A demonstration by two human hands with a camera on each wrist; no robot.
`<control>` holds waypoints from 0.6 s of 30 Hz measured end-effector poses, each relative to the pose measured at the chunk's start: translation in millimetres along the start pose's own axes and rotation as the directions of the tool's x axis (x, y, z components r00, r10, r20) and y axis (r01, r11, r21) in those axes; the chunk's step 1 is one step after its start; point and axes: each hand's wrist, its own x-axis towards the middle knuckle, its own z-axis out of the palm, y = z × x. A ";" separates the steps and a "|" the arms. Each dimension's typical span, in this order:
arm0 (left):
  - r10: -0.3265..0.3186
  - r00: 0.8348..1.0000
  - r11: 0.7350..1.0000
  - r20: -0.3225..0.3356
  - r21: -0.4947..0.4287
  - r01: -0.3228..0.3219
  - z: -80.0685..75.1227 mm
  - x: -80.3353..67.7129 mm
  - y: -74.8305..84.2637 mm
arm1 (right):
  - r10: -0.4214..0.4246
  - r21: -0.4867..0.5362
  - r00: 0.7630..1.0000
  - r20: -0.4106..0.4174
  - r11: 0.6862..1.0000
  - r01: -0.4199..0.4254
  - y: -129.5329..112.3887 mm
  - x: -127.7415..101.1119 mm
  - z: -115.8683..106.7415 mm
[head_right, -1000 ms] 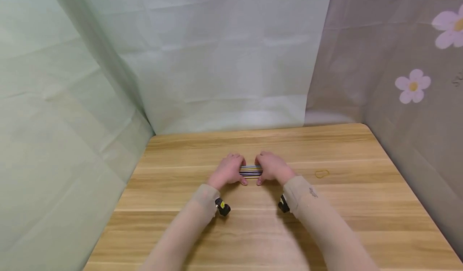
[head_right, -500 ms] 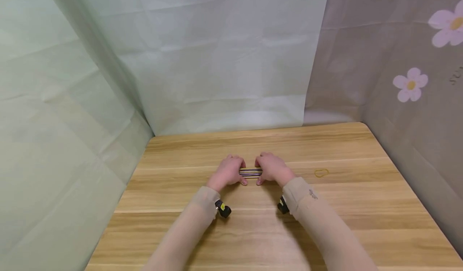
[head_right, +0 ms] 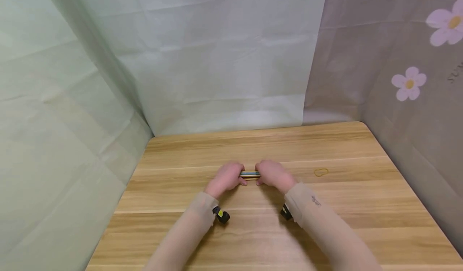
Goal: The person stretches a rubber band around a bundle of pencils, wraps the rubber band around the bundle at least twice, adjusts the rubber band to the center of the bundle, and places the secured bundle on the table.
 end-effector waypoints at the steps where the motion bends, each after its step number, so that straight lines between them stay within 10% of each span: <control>1: 0.006 1.000 1.000 -0.001 0.022 -0.006 0.7 -0.7 0.9 | -0.001 -0.014 1.000 0.002 1.000 0.001 -1.0 -1.4 0.7; 18: 0.046 0.999 0.980 -0.013 0.195 -0.043 7.6 -14.2 10.6 | -0.100 -0.149 0.992 -0.073 0.985 0.089 -3.1 -17.9 13.0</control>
